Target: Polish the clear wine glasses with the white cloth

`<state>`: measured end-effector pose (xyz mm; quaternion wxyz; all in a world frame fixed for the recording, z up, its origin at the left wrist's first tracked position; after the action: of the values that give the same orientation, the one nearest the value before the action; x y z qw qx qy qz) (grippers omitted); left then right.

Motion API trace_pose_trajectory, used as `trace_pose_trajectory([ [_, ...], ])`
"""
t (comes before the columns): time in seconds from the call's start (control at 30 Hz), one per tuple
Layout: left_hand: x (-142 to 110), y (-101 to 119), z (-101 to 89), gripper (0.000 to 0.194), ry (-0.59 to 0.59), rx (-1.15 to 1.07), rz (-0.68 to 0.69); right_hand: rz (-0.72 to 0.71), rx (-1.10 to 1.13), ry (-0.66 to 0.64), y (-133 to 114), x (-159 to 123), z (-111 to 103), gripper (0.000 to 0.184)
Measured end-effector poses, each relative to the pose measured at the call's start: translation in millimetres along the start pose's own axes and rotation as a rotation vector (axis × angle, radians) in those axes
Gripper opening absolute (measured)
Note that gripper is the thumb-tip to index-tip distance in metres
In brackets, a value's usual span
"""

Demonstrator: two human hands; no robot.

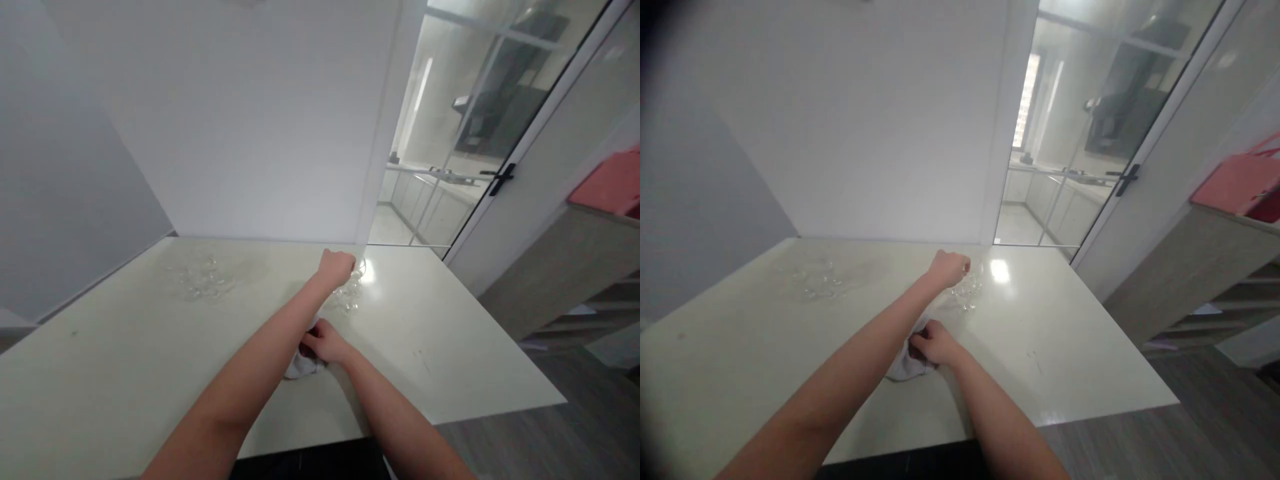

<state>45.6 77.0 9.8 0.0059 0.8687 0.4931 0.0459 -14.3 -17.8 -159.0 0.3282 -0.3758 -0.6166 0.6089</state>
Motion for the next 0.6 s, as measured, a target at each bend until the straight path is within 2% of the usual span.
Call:
trace_pose_trajectory([
  [0.1,-25,-19,-5.6,0.019,0.077,-0.031,-0.066,-0.004,-0.049,0.006,3,2,-1,0.004],
  [0.2,-58,-40,-13.3,0.017,0.131,-0.058,-0.147,-0.027,-0.125,0.0,2,1,-2,0.007],
  [0.4,-146,-91,-23.8,0.019,0.254,-0.075,-0.362,-0.1,-0.309,-0.076,-11,-8,8,0.009],
  [0.5,-190,-116,-23.7,0.02,0.246,-0.05,-0.491,-0.126,-0.327,-0.124,-14,-11,15,0.01],
  [0.6,-226,-145,-26.6,0.021,0.188,0.004,-0.652,-0.132,-0.313,-0.123,-15,-12,16,0.011],
])
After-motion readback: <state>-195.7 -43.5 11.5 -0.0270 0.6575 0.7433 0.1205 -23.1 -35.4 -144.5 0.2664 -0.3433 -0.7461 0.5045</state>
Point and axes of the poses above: each hand's wrist, its own x-axis towards the middle knuckle, its own z-axis out of the palm, y = z × x, the point moved 9 cm from there along x, towards the middle knuckle, and after that the axes turned 2 degrees about -y, right-handed, at the moved point
